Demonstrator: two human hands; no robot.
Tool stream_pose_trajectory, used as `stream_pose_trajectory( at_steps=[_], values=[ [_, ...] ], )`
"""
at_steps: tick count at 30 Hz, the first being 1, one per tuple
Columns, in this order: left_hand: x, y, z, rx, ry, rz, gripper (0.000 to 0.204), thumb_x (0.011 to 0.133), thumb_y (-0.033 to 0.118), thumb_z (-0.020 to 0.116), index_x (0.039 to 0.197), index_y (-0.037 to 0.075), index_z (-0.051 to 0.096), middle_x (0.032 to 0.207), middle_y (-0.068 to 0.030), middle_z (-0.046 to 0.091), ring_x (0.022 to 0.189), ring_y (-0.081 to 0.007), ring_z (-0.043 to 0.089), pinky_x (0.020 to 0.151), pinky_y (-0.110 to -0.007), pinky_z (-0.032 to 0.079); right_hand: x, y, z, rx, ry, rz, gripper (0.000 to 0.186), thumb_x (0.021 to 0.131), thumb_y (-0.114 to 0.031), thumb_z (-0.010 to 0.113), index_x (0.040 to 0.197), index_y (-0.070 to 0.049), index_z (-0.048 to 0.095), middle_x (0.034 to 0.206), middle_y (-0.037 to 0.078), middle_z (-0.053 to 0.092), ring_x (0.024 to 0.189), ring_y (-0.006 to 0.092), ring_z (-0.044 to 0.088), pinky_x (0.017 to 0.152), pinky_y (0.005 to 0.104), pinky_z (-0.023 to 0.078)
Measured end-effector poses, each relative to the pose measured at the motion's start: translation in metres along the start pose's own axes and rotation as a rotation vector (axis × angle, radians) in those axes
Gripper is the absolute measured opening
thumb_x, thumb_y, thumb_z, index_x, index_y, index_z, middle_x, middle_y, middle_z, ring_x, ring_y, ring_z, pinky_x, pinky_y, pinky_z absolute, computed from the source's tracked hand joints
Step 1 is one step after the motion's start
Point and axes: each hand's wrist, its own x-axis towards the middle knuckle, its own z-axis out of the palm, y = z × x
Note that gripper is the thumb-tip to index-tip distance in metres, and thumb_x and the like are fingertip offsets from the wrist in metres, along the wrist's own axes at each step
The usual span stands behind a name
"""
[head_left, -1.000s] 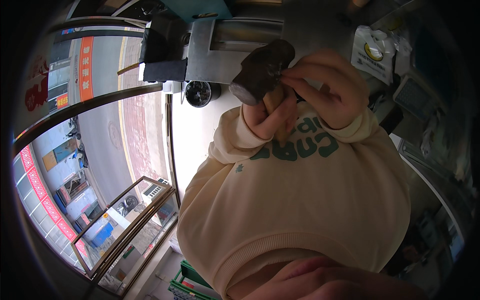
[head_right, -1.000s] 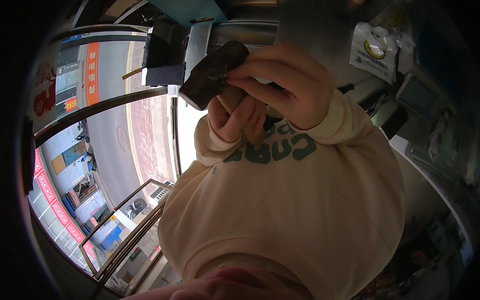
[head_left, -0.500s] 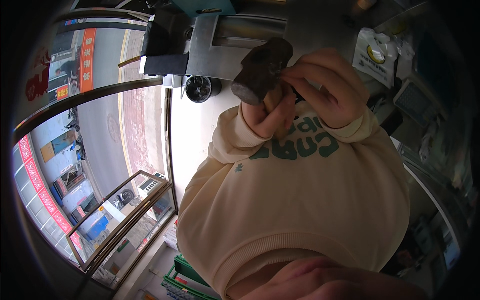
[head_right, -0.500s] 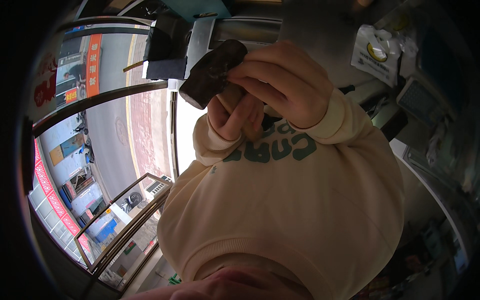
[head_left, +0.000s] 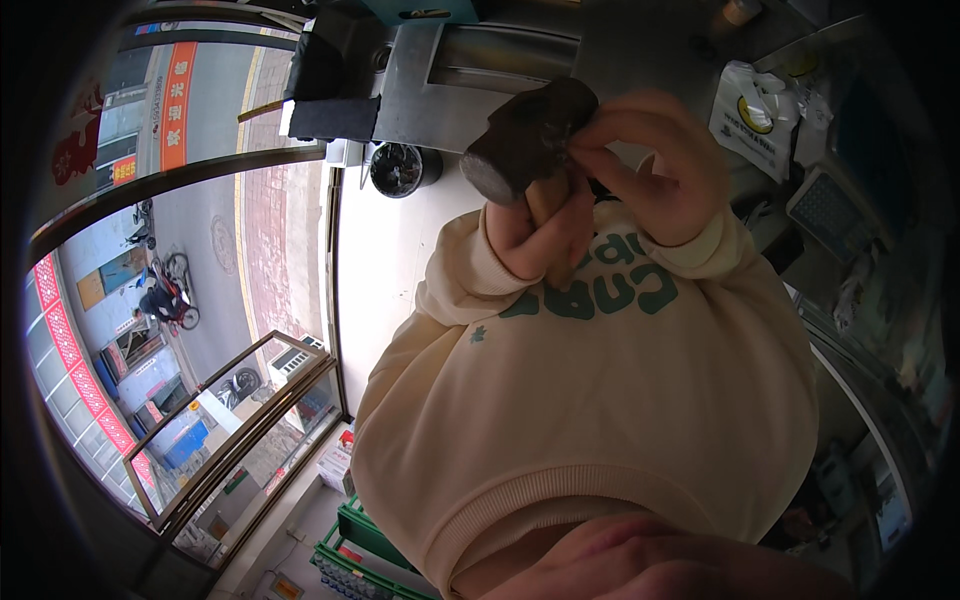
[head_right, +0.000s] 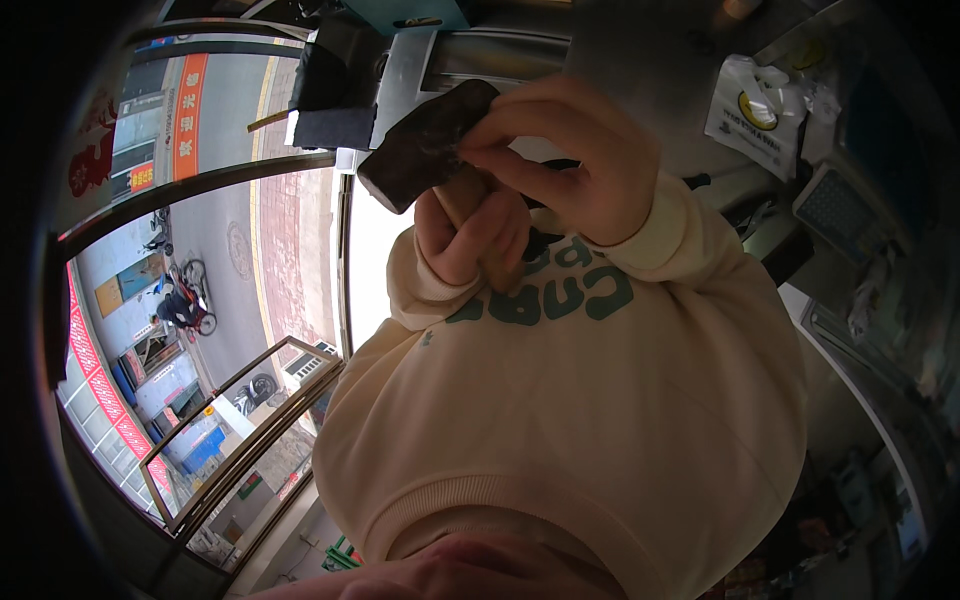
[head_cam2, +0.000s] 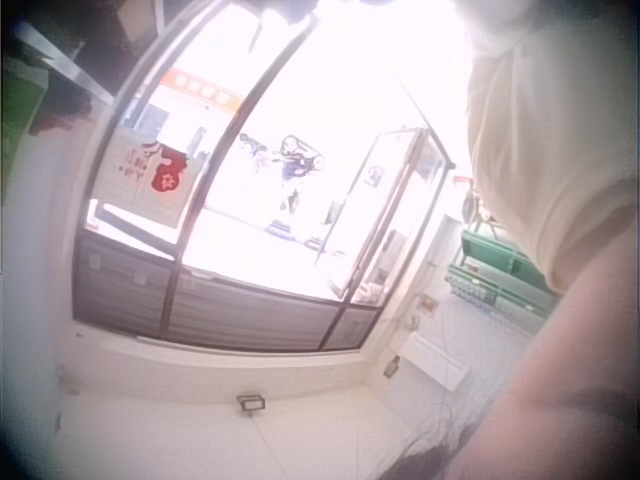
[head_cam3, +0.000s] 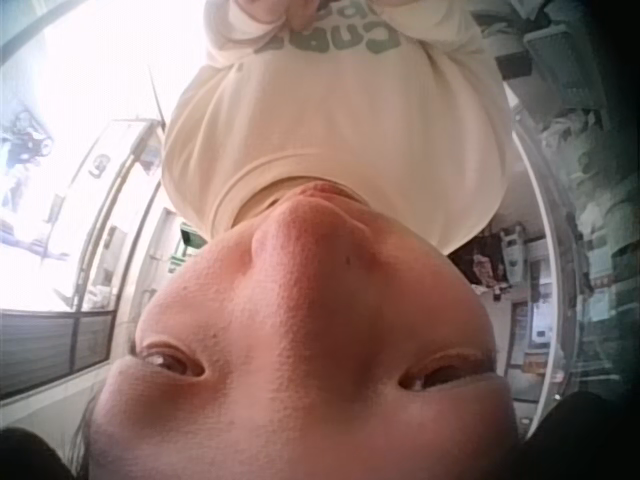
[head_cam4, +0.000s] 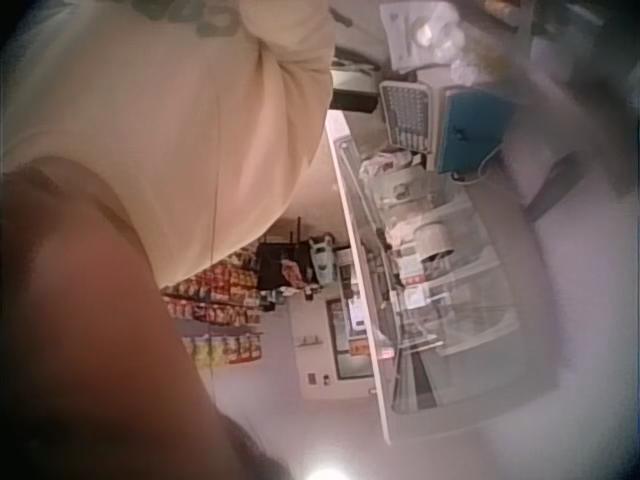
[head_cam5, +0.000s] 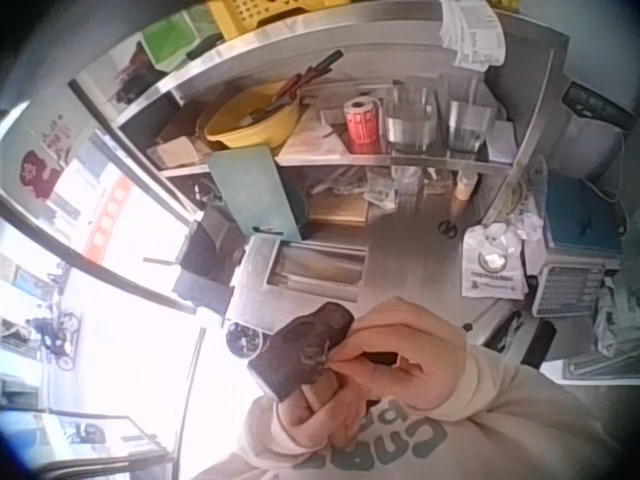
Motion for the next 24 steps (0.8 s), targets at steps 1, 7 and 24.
stream_pose_trajectory(
  at_steps=[1,7,24],
  values=[
    [-0.0001,-0.0001,-0.0003,-0.044,-0.013,-0.007,0.022,0.086,-0.004,0.038,0.107,-0.009,0.039,0.065,-0.0089,0.050,0.046,-0.0114,0.046,0.037,-0.021,0.039,0.0001,0.0009,-0.0003,0.003,0.002,-0.011,0.022,0.064,0.000,0.076,0.085,-0.005,0.071,0.088,0.006,0.064,0.072,0.0179,0.064,0.060,0.0259,0.051],
    [0.0004,0.0028,-0.0012,-0.041,-0.032,-0.027,0.021,0.087,-0.001,0.038,0.105,-0.011,0.039,0.061,-0.0087,0.048,0.045,-0.0101,0.044,0.036,-0.021,0.039,-0.0001,-0.0003,0.0003,0.018,0.020,-0.018,0.022,0.064,0.002,0.075,0.084,-0.005,0.071,0.087,0.006,0.065,0.074,0.0168,0.064,0.061,0.0248,0.052],
    [0.0041,0.0042,-0.0050,0.093,-0.007,-0.019,0.020,0.088,-0.003,0.039,0.108,-0.008,0.040,0.065,-0.0087,0.049,0.047,-0.0115,0.046,0.038,-0.022,0.040,0.0031,0.0051,0.0014,-0.145,0.049,-0.203,0.026,0.059,-0.001,0.076,0.084,-0.005,0.069,0.085,0.006,0.063,0.069,0.0202,0.061,0.055,0.0272,0.049]
  ],
)
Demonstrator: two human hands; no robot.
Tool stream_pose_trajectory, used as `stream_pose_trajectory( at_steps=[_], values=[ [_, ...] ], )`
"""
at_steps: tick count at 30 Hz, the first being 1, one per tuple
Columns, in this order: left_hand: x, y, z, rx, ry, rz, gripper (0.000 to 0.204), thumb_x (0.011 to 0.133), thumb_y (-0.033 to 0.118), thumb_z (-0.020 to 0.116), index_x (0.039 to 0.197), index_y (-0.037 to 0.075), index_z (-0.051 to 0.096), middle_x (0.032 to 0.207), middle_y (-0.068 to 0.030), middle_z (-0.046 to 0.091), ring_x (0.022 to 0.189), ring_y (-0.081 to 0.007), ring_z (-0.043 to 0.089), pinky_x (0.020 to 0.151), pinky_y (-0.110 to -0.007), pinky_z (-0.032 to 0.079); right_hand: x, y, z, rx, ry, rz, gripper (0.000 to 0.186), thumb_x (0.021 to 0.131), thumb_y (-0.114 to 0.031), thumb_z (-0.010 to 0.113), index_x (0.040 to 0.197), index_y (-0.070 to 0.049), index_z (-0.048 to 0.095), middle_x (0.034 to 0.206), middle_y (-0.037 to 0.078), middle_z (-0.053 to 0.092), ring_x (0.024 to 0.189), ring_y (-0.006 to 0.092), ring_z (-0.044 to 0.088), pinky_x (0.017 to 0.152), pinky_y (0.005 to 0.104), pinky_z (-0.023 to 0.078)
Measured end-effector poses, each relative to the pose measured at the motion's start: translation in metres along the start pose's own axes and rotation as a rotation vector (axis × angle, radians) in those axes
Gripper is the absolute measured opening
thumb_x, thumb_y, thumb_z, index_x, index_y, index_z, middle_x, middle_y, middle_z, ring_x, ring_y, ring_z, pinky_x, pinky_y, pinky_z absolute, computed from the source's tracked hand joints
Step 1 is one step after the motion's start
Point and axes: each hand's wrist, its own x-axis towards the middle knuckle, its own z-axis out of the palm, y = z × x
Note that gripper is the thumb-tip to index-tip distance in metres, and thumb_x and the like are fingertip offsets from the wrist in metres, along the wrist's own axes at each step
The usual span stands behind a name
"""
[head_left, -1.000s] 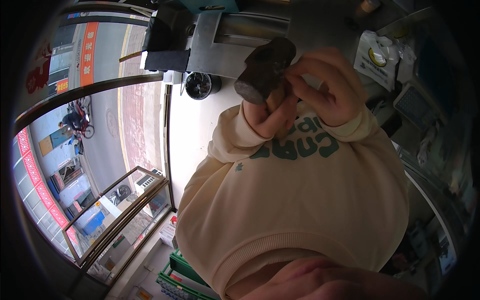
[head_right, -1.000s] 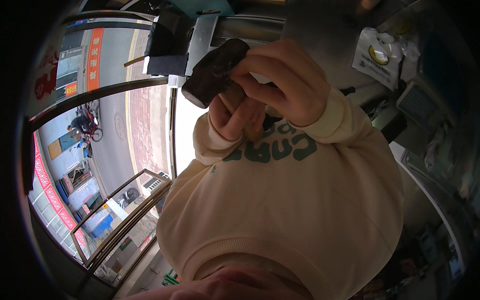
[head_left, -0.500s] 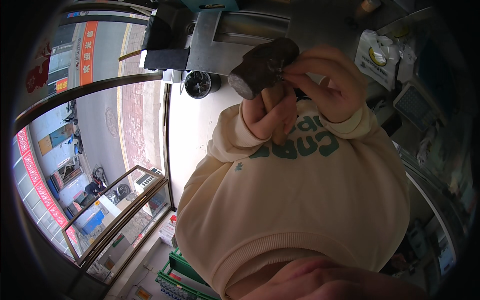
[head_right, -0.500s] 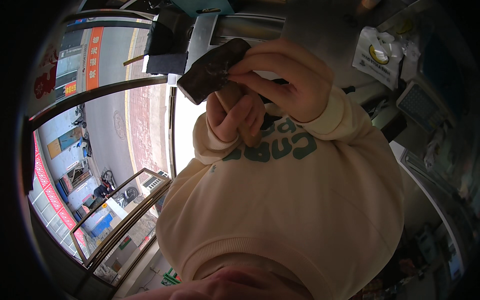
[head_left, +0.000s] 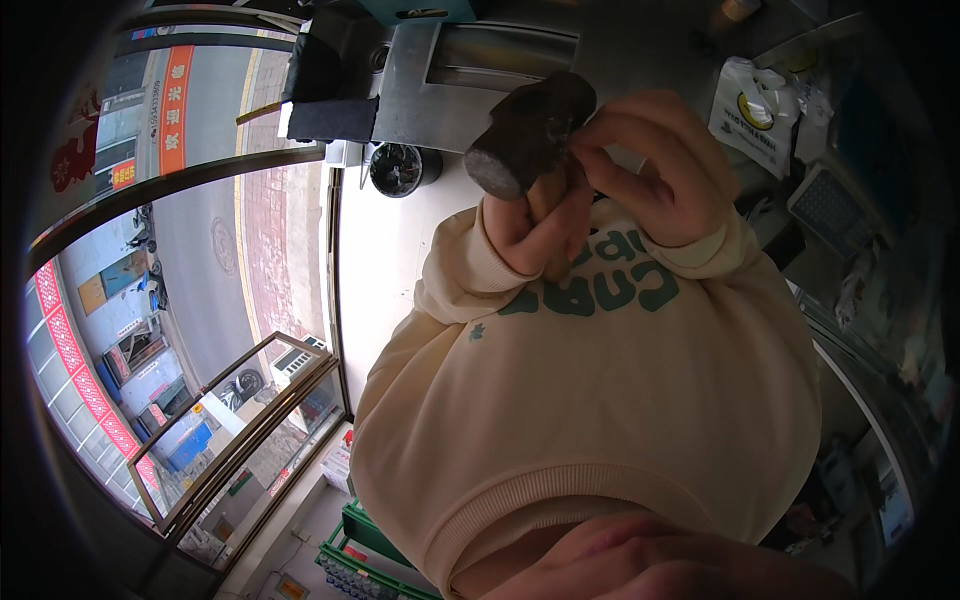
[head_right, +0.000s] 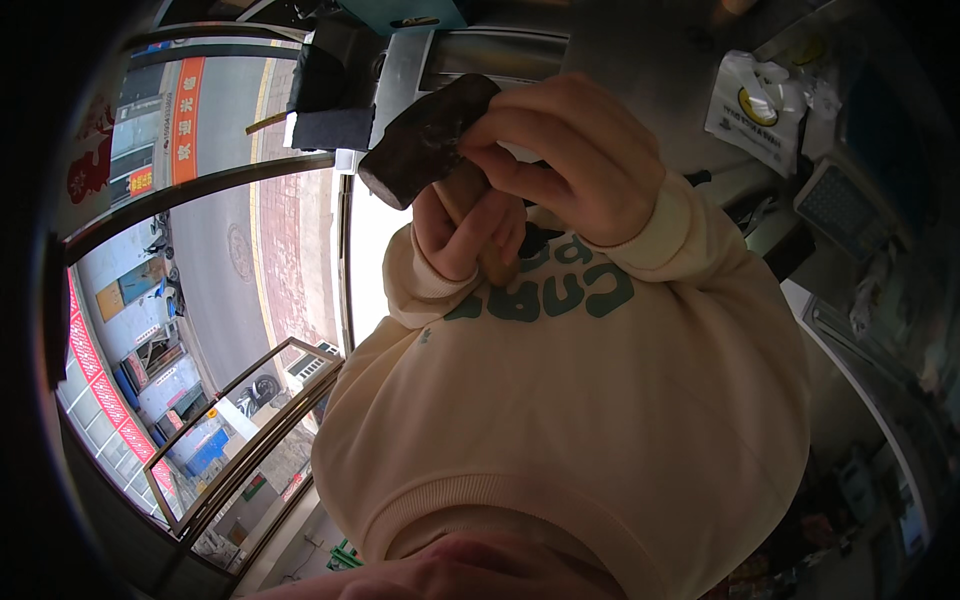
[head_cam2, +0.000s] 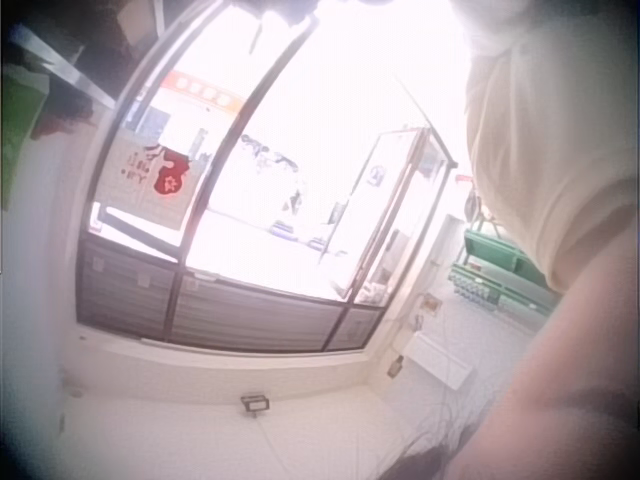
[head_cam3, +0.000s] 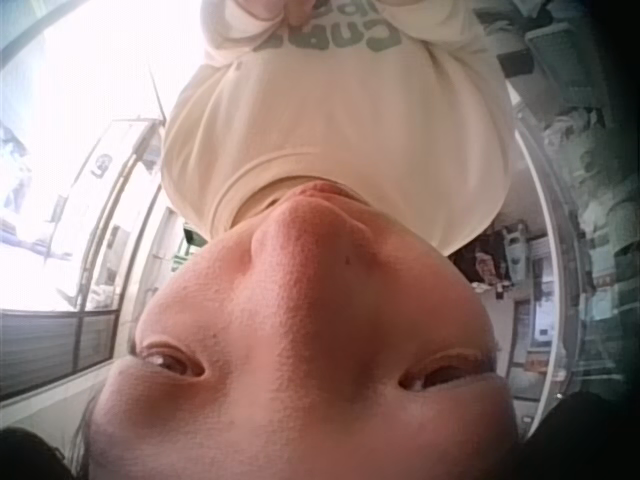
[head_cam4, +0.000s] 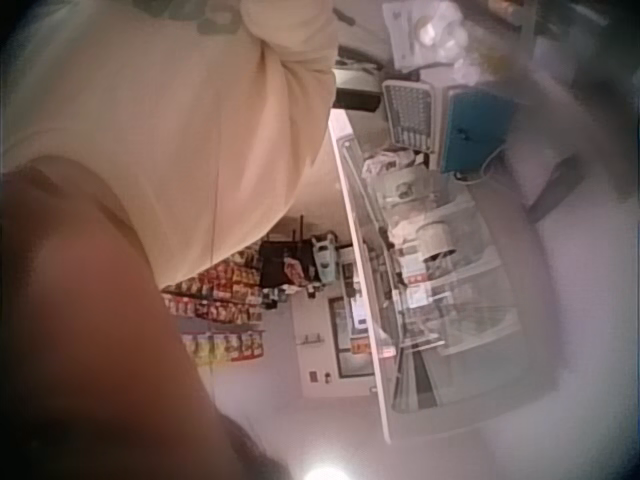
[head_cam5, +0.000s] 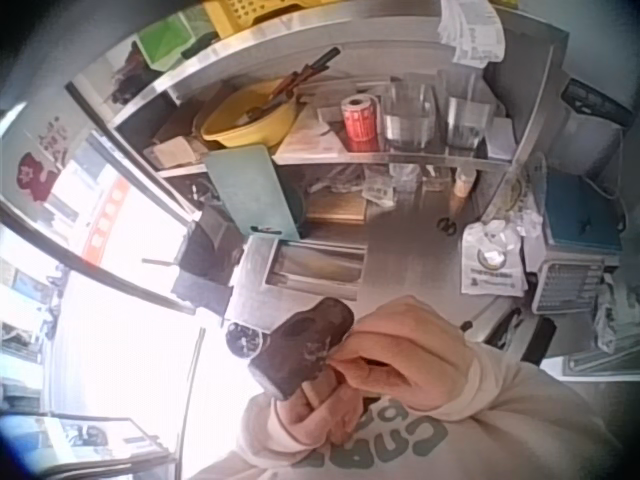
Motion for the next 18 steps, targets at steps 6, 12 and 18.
stream_pose_trajectory(
  at_steps=[6,12,18],
  values=[
    [0.002,0.003,0.003,-0.134,0.004,-0.038,0.020,0.087,-0.001,0.039,0.105,-0.010,0.040,0.061,-0.0076,0.048,0.044,-0.0103,0.043,0.036,-0.021,0.037,-0.001,0.005,-0.002,0.141,-0.041,0.112,0.025,0.062,0.000,0.077,0.086,-0.004,0.070,0.086,0.008,0.064,0.071,0.0196,0.062,0.057,0.0263,0.051],
    [0.005,0.001,0.000,-0.159,-0.040,-0.049,0.019,0.088,0.000,0.039,0.104,-0.011,0.040,0.060,-0.0074,0.047,0.043,-0.0101,0.042,0.036,-0.020,0.037,-0.001,0.006,-0.003,0.106,-0.048,0.095,0.026,0.063,0.000,0.076,0.088,-0.005,0.070,0.086,0.007,0.063,0.071,0.0192,0.062,0.058,0.0264,0.051],
    [0.005,-0.003,-0.002,-0.110,-0.011,-0.009,0.022,0.088,-0.003,0.038,0.110,-0.007,0.039,0.068,-0.0075,0.049,0.050,-0.0111,0.047,0.037,-0.021,0.039,0.001,0.010,-0.002,-0.016,-0.043,-0.050,0.027,0.062,-0.002,0.075,0.088,-0.004,0.068,0.086,0.007,0.063,0.069,0.0217,0.061,0.056,0.0289,0.049]
  ],
)
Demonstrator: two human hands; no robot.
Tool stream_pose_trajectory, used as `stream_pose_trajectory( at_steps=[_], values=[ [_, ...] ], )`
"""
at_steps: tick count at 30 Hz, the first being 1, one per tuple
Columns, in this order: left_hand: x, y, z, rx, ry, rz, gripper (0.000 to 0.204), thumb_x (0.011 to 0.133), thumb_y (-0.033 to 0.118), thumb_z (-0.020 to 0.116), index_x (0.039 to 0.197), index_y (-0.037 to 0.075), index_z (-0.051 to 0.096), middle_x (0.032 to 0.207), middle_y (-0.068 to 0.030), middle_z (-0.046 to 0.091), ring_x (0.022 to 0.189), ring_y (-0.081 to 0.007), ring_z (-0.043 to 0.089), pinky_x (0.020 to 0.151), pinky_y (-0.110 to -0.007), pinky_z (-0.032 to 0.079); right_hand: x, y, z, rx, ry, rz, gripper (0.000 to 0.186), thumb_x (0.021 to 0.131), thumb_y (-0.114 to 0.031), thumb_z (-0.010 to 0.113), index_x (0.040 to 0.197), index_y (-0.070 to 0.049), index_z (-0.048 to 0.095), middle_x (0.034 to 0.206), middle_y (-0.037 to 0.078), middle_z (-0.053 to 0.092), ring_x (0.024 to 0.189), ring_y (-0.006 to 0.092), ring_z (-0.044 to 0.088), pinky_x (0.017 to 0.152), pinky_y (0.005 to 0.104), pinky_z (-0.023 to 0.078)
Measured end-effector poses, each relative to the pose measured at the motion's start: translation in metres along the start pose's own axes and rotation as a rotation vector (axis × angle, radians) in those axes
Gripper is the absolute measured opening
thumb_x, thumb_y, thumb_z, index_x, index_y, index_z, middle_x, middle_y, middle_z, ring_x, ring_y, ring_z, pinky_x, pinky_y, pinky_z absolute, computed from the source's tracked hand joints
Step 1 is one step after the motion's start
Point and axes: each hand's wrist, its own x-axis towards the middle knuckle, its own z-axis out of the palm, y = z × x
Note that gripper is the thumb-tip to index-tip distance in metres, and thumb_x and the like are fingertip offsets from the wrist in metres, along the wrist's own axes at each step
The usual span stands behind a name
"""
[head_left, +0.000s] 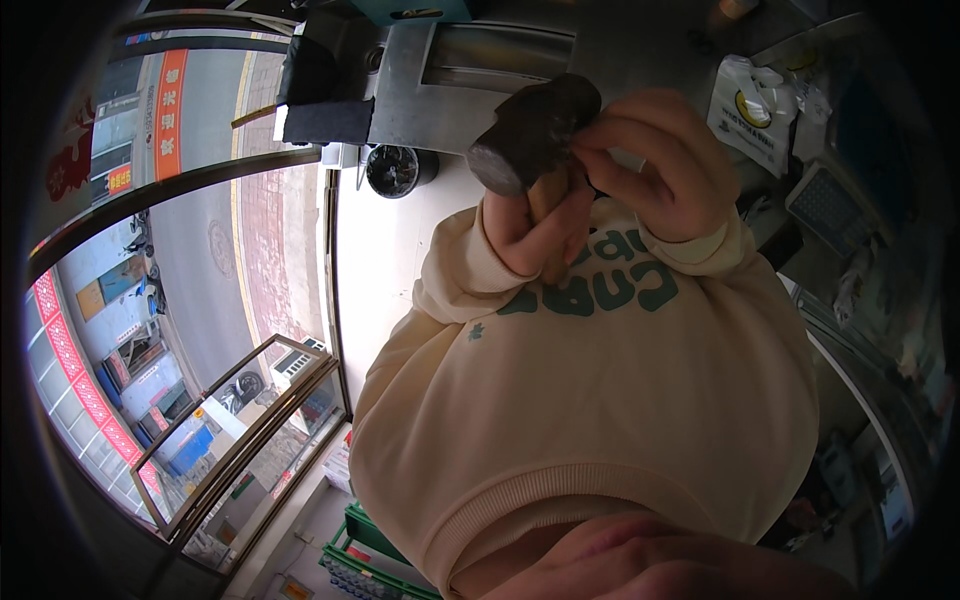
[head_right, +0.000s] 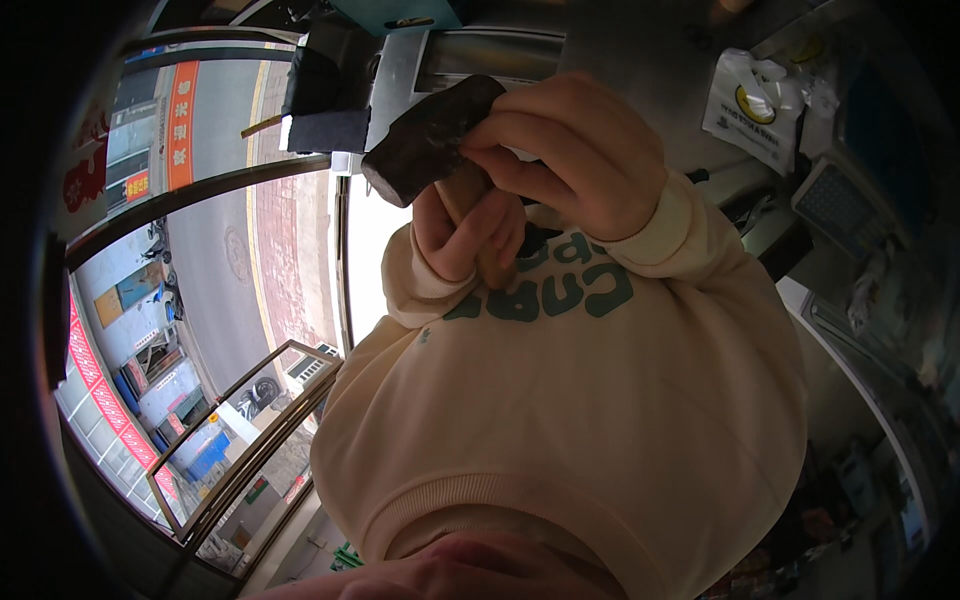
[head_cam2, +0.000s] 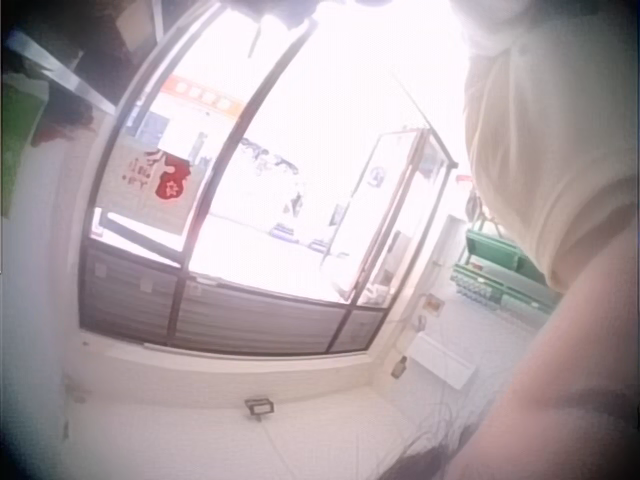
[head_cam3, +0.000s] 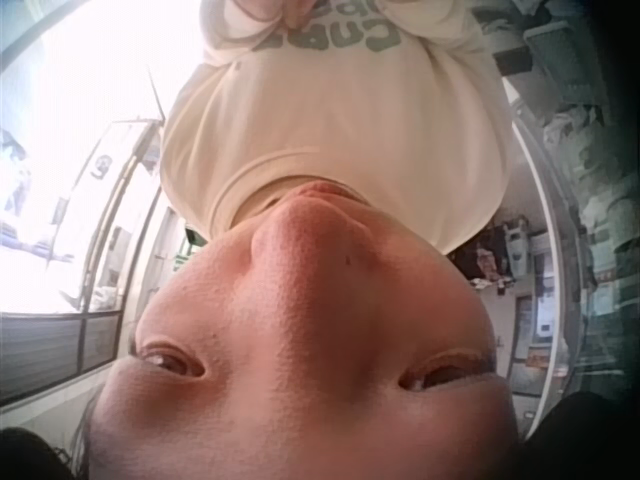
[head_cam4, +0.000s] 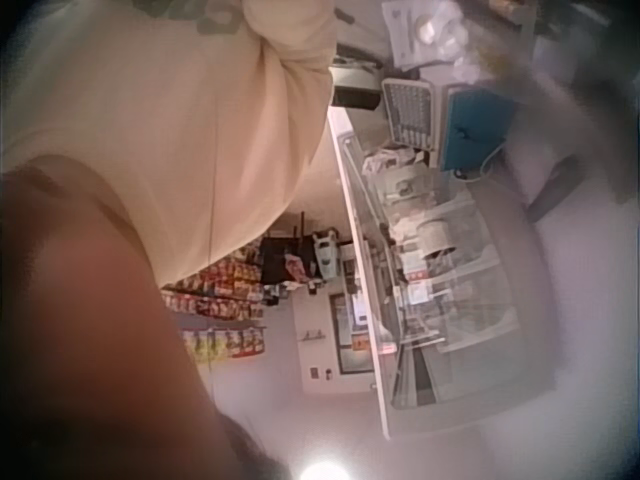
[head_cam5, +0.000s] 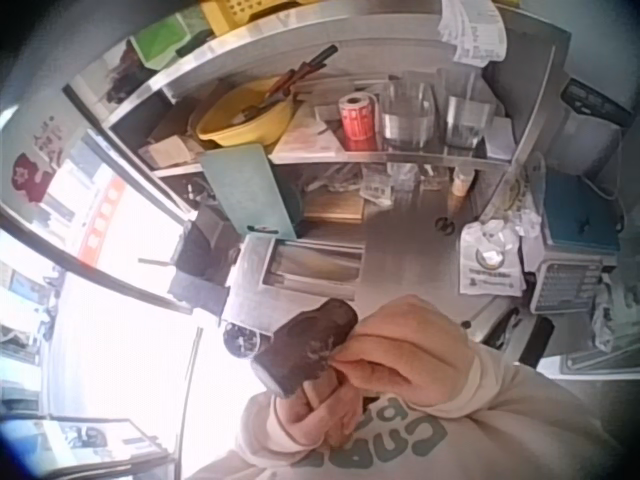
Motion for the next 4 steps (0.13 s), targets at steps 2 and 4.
stream_pose_trajectory(
  at_steps=[2,4],
  values=[
    [0.0001,0.0011,-0.0012,0.031,-0.005,-0.010,0.023,0.088,-0.004,0.038,0.111,-0.006,0.038,0.069,-0.0078,0.050,0.050,-0.0113,0.047,0.038,-0.021,0.041,-0.0009,0.0008,0.0007,-0.011,0.010,-0.012,0.028,0.061,-0.003,0.076,0.088,-0.003,0.068,0.086,0.007,0.063,0.069,0.0223,0.061,0.056,0.0290,0.049],
    [0.0001,0.0017,-0.0014,0.058,-0.005,-0.023,0.023,0.089,-0.002,0.038,0.112,-0.006,0.038,0.069,-0.0083,0.050,0.050,-0.0113,0.047,0.038,-0.022,0.042,-0.0022,-0.0015,0.0007,-0.014,0.012,0.017,0.027,0.062,-0.003,0.075,0.088,-0.004,0.068,0.086,0.008,0.063,0.069,0.0230,0.061,0.056,0.0299,0.049]
  ],
)
